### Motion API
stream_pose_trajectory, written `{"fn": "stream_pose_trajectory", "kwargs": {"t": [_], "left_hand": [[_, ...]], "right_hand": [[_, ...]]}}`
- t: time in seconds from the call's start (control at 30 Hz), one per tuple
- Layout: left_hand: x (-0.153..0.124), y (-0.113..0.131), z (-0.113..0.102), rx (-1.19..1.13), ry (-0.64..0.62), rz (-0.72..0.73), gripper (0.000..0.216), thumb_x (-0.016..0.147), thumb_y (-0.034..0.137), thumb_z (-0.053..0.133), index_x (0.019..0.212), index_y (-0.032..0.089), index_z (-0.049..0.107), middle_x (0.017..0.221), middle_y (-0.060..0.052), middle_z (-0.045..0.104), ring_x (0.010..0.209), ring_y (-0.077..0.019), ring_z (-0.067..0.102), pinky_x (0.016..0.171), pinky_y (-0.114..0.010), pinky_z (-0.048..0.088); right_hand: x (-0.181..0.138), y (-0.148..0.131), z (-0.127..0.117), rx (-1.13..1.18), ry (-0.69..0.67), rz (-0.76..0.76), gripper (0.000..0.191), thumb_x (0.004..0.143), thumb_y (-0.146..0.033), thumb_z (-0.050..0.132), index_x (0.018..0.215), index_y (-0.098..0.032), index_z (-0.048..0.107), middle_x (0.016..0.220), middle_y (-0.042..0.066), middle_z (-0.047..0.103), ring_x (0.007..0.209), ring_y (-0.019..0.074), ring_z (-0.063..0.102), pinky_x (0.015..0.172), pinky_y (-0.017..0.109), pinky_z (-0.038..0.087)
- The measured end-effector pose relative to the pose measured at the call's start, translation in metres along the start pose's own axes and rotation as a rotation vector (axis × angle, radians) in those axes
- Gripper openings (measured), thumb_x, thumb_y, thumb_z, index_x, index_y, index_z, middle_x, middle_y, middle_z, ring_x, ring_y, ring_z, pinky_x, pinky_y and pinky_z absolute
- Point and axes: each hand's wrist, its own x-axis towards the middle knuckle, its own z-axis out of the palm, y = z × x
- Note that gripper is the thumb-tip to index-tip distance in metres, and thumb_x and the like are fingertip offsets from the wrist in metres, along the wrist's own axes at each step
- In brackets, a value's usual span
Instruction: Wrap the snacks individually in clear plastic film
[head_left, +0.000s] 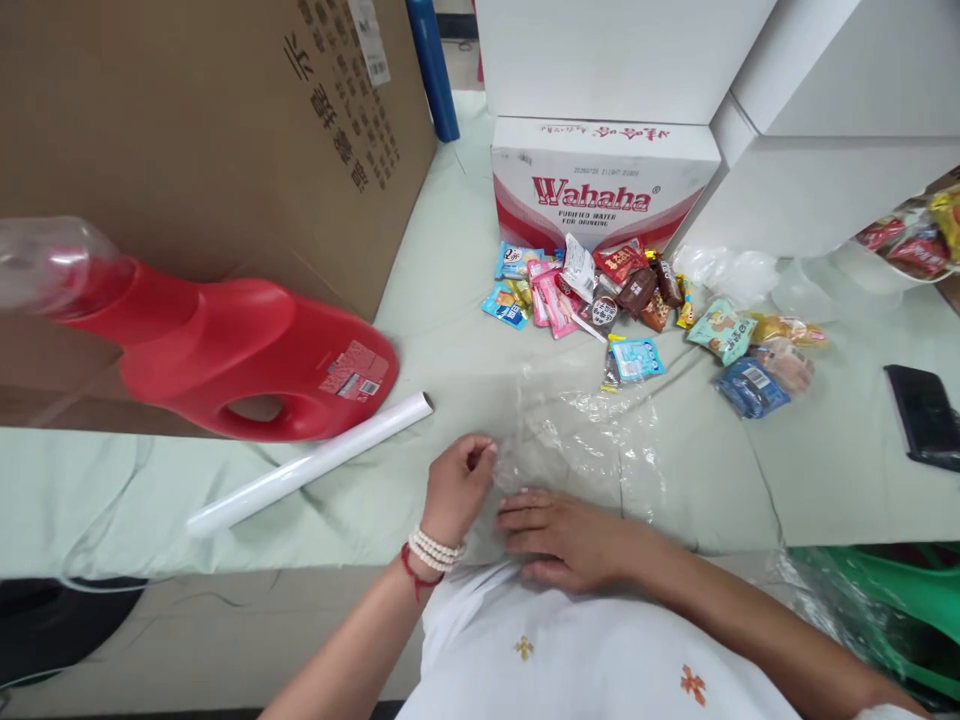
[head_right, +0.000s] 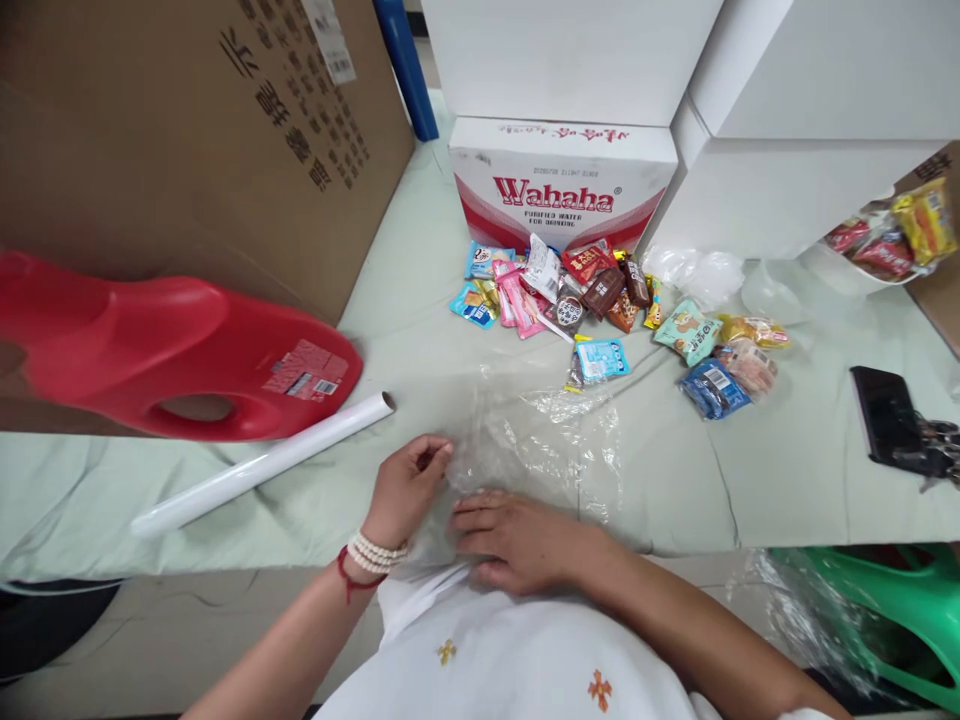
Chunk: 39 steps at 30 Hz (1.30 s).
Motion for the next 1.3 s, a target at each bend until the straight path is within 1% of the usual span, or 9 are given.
{"fn": "stream_pose_trajectory", "kwargs": {"t": [0.2, 0.3, 0.4, 0.53, 0.7, 0.83, 1.0, 1.17, 1.3], "left_hand": [[-0.017, -0.017, -0.006, 0.15, 0.131, -0.111, 0.026, 0.088, 0.043, 0.058, 0.098, 0.021, 0.067, 0.068, 0.002, 0.066, 0.062, -0.0185, 0.062, 0.064, -0.03, 0.047], [-0.021, -0.018, -0.007, 0.341, 0.251, -0.022, 0.036, 0.088, 0.039, 0.062, 0.116, 0.017, 0.063, 0.08, -0.004, 0.069, 0.072, -0.0231, 0.066, 0.065, -0.034, 0.051], [-0.023, -0.017, -0.013, 0.593, 0.349, 0.352, 0.029, 0.089, 0.02, 0.059, 0.116, 0.019, 0.068, 0.104, -0.014, 0.071, 0.102, -0.0301, 0.067, 0.087, -0.045, 0.054], [-0.016, 0.001, -0.022, 0.636, -0.017, 0.89, 0.034, 0.089, 0.002, 0.051, 0.101, 0.025, 0.073, 0.113, -0.008, 0.073, 0.126, -0.0261, 0.061, 0.111, -0.046, 0.047], [0.012, 0.042, 0.0, 0.606, -0.108, 0.609, 0.029, 0.097, 0.016, 0.046, 0.113, 0.014, 0.07, 0.127, -0.016, 0.068, 0.124, -0.028, 0.062, 0.105, -0.044, 0.054], [0.029, 0.042, 0.029, 0.688, -0.052, 0.492, 0.043, 0.101, 0.035, 0.049, 0.133, 0.011, 0.064, 0.151, -0.021, 0.055, 0.146, -0.0393, 0.044, 0.117, -0.057, 0.041], [0.025, 0.014, 0.042, 0.697, -0.058, 0.593, 0.071, 0.099, 0.05, 0.05, 0.155, 0.007, 0.042, 0.168, -0.023, 0.029, 0.158, -0.0385, 0.024, 0.127, -0.058, 0.022], [0.021, 0.006, 0.041, 0.714, -0.057, 0.631, 0.087, 0.094, 0.064, 0.051, 0.158, 0.007, 0.037, 0.169, -0.024, 0.025, 0.158, -0.0398, 0.021, 0.127, -0.059, 0.018], [0.022, 0.007, 0.042, 0.728, -0.05, 0.641, 0.086, 0.095, 0.065, 0.05, 0.158, 0.007, 0.037, 0.168, -0.024, 0.026, 0.158, -0.0402, 0.023, 0.127, -0.059, 0.019]], "right_hand": [[-0.005, 0.007, 0.01, 0.074, 0.384, 0.056, 0.04, 0.102, -0.035, 0.055, 0.137, -0.016, 0.058, 0.153, 0.019, 0.049, 0.127, 0.02, 0.06, 0.107, 0.039, 0.051], [0.005, 0.007, 0.018, -0.107, 0.373, 0.201, 0.037, 0.102, -0.022, 0.049, 0.137, -0.019, 0.058, 0.15, 0.016, 0.053, 0.111, 0.0192, 0.064, 0.097, 0.038, 0.055], [0.018, 0.003, 0.019, -0.317, 0.209, 0.283, 0.041, 0.098, -0.019, 0.054, 0.138, -0.022, 0.06, 0.155, 0.014, 0.049, 0.116, 0.0256, 0.061, 0.094, 0.041, 0.055], [0.029, -0.004, 0.011, -0.359, 0.065, 0.314, 0.031, 0.101, -0.021, 0.051, 0.127, -0.02, 0.068, 0.135, 0.012, 0.064, 0.106, 0.0254, 0.063, 0.085, 0.038, 0.055], [0.036, -0.009, 0.009, -0.282, 0.034, 0.368, 0.029, 0.099, -0.015, 0.052, 0.118, -0.017, 0.073, 0.119, 0.014, 0.071, 0.114, 0.029, 0.062, 0.094, 0.041, 0.054], [0.018, -0.025, 0.0, -0.005, 0.015, 0.317, 0.032, 0.1, -0.024, 0.056, 0.128, -0.019, 0.07, 0.143, 0.013, 0.062, 0.135, 0.0266, 0.054, 0.116, 0.042, 0.042], [-0.036, -0.03, -0.066, 0.389, 0.017, 0.258, 0.036, 0.103, -0.044, 0.054, 0.124, -0.022, 0.072, 0.135, 0.009, 0.069, 0.113, 0.0187, 0.069, 0.099, 0.03, 0.053], [-0.042, 0.045, -0.179, -0.211, 0.701, 0.995, 0.044, 0.103, -0.048, 0.049, 0.127, -0.016, 0.066, 0.106, 0.012, 0.076, 0.089, 0.0241, 0.072, 0.078, 0.032, 0.055], [-0.002, 0.104, -0.234, -0.543, 0.782, 1.274, 0.059, 0.101, -0.056, 0.047, 0.125, -0.005, 0.064, 0.119, 0.027, 0.071, 0.113, 0.0363, 0.067, 0.095, 0.042, 0.05]]}}
